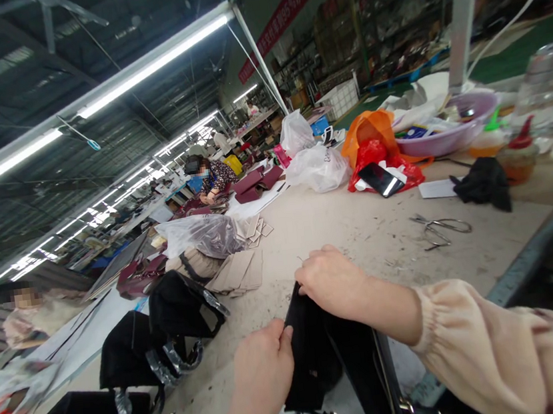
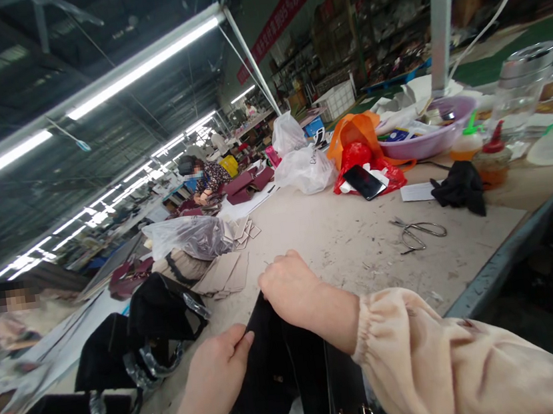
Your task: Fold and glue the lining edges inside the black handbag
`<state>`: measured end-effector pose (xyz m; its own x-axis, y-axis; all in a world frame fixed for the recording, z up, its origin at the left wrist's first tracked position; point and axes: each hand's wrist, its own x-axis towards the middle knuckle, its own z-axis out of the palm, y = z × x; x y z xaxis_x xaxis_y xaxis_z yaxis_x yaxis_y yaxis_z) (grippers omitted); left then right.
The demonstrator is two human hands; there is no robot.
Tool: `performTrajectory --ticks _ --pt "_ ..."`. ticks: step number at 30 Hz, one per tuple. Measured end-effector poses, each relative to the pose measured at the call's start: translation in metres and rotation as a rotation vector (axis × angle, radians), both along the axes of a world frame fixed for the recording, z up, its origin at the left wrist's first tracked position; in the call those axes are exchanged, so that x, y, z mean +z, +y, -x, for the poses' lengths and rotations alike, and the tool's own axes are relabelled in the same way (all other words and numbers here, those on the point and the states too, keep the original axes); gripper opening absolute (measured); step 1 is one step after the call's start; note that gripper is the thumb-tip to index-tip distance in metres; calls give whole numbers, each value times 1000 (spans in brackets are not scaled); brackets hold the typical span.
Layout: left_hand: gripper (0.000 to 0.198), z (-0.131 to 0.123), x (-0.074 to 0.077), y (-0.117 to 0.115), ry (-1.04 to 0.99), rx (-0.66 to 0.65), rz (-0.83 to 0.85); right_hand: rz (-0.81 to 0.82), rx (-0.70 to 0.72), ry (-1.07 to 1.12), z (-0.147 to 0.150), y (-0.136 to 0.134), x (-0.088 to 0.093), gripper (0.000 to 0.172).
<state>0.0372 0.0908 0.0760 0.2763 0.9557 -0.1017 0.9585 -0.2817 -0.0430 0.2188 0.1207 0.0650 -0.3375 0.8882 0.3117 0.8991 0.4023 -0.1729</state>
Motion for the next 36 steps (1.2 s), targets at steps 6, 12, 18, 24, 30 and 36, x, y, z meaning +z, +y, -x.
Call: performTrajectory --ticks 6,12,18,24,30,36 --pt "31 2 -4 1 0 8 5 18 -21 -20 -3 3 5 15" --pt "31 0 -4 1 -8 0 13 -5 -30 -20 -3 5 0 15" --pt "31 -1 -4 1 -7 -1 32 1 -31 8 -4 4 -1 12" --pt "30 0 0 0 -11 -27 36 28 -1 -28 -3 6 3 15" --pt "26 -7 9 18 -128 -168 69 14 14 -4 -3 7 2 13" --pt "36 -27 -3 48 -80 -219 -44 39 -16 6 -3 8 0 12"
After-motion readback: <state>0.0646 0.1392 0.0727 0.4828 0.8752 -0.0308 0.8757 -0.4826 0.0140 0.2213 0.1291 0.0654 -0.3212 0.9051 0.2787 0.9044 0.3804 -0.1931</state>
